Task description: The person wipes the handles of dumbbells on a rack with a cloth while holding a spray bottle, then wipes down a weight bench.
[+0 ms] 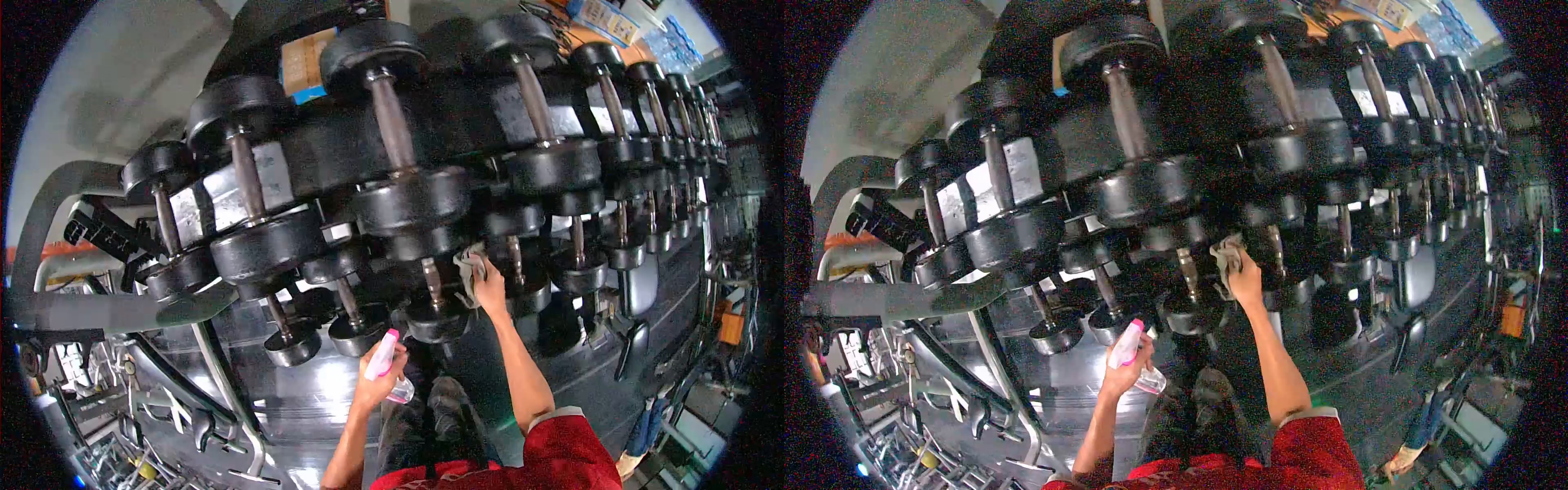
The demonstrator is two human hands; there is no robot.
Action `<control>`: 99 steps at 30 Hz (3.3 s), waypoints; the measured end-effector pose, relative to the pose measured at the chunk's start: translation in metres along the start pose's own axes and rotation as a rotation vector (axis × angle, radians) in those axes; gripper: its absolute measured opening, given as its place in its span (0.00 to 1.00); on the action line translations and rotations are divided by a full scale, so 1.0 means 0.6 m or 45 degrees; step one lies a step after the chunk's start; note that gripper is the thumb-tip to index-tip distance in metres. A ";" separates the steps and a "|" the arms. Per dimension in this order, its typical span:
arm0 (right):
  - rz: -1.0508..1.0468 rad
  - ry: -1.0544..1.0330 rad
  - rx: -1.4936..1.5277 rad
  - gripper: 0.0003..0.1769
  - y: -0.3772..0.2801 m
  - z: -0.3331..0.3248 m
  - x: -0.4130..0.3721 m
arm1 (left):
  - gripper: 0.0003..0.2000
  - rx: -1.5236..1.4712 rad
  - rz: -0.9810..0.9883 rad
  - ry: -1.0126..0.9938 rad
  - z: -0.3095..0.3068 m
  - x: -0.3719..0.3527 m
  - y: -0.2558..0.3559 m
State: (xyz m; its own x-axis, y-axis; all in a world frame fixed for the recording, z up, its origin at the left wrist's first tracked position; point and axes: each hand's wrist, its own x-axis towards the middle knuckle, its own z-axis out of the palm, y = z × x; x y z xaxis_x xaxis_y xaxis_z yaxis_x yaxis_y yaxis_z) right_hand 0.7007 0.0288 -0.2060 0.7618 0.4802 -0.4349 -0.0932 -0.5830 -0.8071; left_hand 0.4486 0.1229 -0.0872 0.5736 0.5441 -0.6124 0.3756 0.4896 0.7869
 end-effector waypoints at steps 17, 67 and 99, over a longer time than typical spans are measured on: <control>-0.043 0.689 1.477 0.12 -0.157 0.158 -0.034 | 0.06 -0.031 0.214 0.113 0.028 -0.060 -0.002; -0.596 -0.038 -0.140 0.24 0.045 -0.017 -0.180 | 0.12 0.162 0.277 -0.046 0.040 -0.130 -0.036; -0.147 0.495 0.550 0.22 0.046 -0.027 -0.154 | 0.12 0.369 0.138 0.096 0.095 -0.014 -0.070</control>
State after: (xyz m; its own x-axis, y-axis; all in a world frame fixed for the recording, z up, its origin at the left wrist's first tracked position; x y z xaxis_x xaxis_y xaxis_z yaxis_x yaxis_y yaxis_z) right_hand 0.6382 -0.0419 -0.1817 0.9539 0.2015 -0.2224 -0.1865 -0.1823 -0.9654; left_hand 0.4692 0.0588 -0.1108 0.5700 0.6371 -0.5189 0.5132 0.2171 0.8303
